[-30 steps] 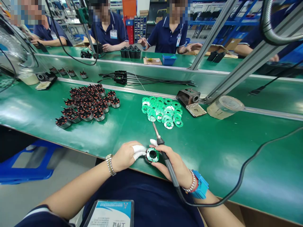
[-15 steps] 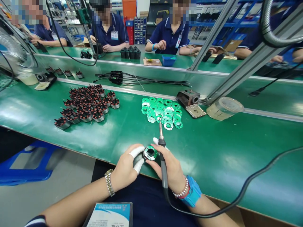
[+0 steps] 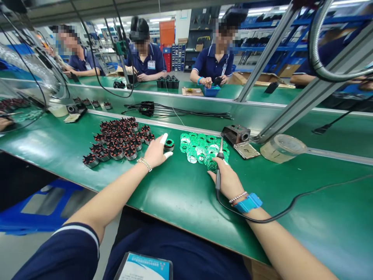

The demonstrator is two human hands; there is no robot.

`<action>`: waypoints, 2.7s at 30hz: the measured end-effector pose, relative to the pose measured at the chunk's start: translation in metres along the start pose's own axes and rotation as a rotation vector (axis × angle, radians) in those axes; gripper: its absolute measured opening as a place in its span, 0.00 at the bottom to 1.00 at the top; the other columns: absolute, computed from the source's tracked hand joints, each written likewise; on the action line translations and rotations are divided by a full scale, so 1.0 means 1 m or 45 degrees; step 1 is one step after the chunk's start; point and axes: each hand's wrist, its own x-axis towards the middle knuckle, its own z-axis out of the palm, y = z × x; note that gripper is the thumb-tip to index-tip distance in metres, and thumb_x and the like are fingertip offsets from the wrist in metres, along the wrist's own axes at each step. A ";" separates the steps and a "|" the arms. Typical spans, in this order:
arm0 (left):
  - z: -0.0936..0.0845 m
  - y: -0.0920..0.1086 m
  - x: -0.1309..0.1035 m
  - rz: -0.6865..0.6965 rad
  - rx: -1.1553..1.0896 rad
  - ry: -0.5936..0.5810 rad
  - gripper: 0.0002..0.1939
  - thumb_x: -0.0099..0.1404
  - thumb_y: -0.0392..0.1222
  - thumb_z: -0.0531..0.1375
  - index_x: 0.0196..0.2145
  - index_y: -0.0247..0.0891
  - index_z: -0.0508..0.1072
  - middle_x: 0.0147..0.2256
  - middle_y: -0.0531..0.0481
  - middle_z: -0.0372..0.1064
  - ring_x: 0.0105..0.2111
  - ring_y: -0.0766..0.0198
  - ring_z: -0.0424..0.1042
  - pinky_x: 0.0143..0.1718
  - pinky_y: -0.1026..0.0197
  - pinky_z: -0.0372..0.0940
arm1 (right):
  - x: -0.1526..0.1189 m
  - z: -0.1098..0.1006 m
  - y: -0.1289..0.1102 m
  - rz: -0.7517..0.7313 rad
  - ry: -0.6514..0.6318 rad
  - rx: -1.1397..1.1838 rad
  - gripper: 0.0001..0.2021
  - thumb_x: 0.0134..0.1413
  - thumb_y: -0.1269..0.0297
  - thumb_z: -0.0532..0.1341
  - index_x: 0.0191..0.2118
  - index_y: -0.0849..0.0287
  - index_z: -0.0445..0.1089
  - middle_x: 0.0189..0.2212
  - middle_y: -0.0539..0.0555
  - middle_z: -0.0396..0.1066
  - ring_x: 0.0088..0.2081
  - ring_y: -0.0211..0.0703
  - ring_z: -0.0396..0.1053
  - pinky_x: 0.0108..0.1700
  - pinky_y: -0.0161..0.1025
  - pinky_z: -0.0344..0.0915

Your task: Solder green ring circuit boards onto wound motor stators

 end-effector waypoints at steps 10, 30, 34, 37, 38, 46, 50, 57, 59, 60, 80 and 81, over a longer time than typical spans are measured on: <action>-0.021 -0.030 -0.019 0.104 0.336 -0.045 0.09 0.60 0.37 0.54 0.33 0.34 0.74 0.46 0.41 0.67 0.54 0.47 0.56 0.56 0.43 0.47 | -0.007 0.008 0.007 -0.025 -0.027 -0.099 0.16 0.53 0.70 0.52 0.49 0.60 0.61 0.29 0.57 0.67 0.27 0.46 0.68 0.27 0.38 0.65; -0.029 -0.020 -0.141 0.217 -0.379 -0.301 0.34 0.51 0.48 0.63 0.54 0.38 0.60 0.55 0.39 0.58 0.56 0.48 0.54 0.54 0.44 0.54 | -0.074 -0.025 -0.069 -0.262 -0.179 0.428 0.13 0.55 0.68 0.53 0.47 0.57 0.59 0.42 0.61 0.69 0.39 0.46 0.72 0.39 0.41 0.70; -0.018 0.000 -0.119 0.352 -0.571 -0.430 0.34 0.47 0.46 0.66 0.51 0.43 0.62 0.57 0.42 0.54 0.59 0.50 0.48 0.57 0.42 0.47 | -0.072 -0.029 -0.087 -0.200 -0.055 0.519 0.13 0.53 0.68 0.55 0.45 0.57 0.60 0.39 0.58 0.71 0.39 0.45 0.72 0.40 0.40 0.70; -0.016 0.018 -0.115 0.307 -0.762 -0.430 0.26 0.45 0.42 0.67 0.42 0.42 0.66 0.52 0.42 0.62 0.57 0.51 0.54 0.56 0.44 0.51 | -0.071 -0.032 -0.103 -0.158 -0.002 0.615 0.11 0.52 0.69 0.56 0.43 0.56 0.60 0.35 0.56 0.71 0.36 0.42 0.72 0.39 0.37 0.70; -0.016 0.024 -0.117 0.248 -0.812 -0.411 0.25 0.44 0.41 0.67 0.41 0.40 0.66 0.51 0.42 0.64 0.56 0.52 0.57 0.54 0.45 0.53 | -0.071 -0.033 -0.107 -0.143 0.006 0.641 0.11 0.52 0.70 0.56 0.43 0.56 0.60 0.34 0.55 0.71 0.34 0.41 0.72 0.38 0.36 0.70; -0.016 0.054 -0.142 0.007 -0.871 -0.176 0.24 0.45 0.43 0.66 0.39 0.38 0.63 0.43 0.42 0.68 0.44 0.53 0.69 0.47 0.48 0.62 | -0.069 -0.035 -0.102 0.097 0.074 0.779 0.09 0.51 0.70 0.57 0.40 0.55 0.61 0.28 0.49 0.70 0.28 0.36 0.71 0.33 0.31 0.68; -0.015 0.060 -0.146 0.209 -0.956 -0.052 0.25 0.47 0.39 0.65 0.42 0.41 0.62 0.40 0.45 0.66 0.41 0.57 0.69 0.44 0.52 0.65 | -0.067 -0.031 -0.100 0.192 0.021 0.805 0.10 0.51 0.69 0.56 0.41 0.55 0.60 0.27 0.49 0.69 0.26 0.36 0.70 0.31 0.31 0.67; -0.007 0.059 -0.146 0.306 -0.932 -0.047 0.24 0.51 0.32 0.62 0.45 0.43 0.61 0.42 0.47 0.61 0.40 0.61 0.68 0.41 0.57 0.66 | -0.067 -0.035 -0.086 0.009 -0.047 0.712 0.08 0.52 0.69 0.55 0.40 0.57 0.63 0.30 0.53 0.71 0.29 0.38 0.70 0.32 0.33 0.67; -0.004 0.057 -0.145 0.303 -0.957 -0.073 0.23 0.51 0.32 0.61 0.45 0.44 0.61 0.43 0.46 0.60 0.40 0.61 0.67 0.40 0.57 0.67 | -0.068 -0.043 -0.075 0.043 -0.032 0.709 0.05 0.53 0.67 0.55 0.36 0.56 0.66 0.26 0.52 0.71 0.27 0.38 0.69 0.31 0.33 0.67; -0.003 0.056 -0.144 0.306 -0.972 -0.086 0.23 0.52 0.32 0.60 0.45 0.44 0.61 0.43 0.46 0.60 0.41 0.61 0.67 0.39 0.57 0.67 | -0.070 -0.047 -0.068 0.055 -0.029 0.716 0.05 0.54 0.67 0.55 0.35 0.56 0.67 0.25 0.51 0.71 0.26 0.38 0.69 0.30 0.33 0.67; 0.005 0.060 -0.134 0.299 -1.030 -0.160 0.19 0.55 0.31 0.58 0.45 0.42 0.63 0.44 0.45 0.60 0.42 0.61 0.66 0.40 0.58 0.67 | -0.075 -0.064 -0.042 0.213 -0.224 0.942 0.06 0.50 0.65 0.57 0.31 0.56 0.72 0.26 0.51 0.74 0.28 0.39 0.71 0.34 0.36 0.69; 0.005 0.060 -0.134 0.296 -1.025 -0.162 0.19 0.55 0.31 0.58 0.45 0.42 0.63 0.44 0.45 0.60 0.42 0.62 0.66 0.40 0.58 0.67 | -0.075 -0.064 -0.042 0.206 -0.232 0.946 0.06 0.50 0.65 0.57 0.31 0.56 0.72 0.26 0.51 0.74 0.28 0.39 0.71 0.34 0.36 0.69</action>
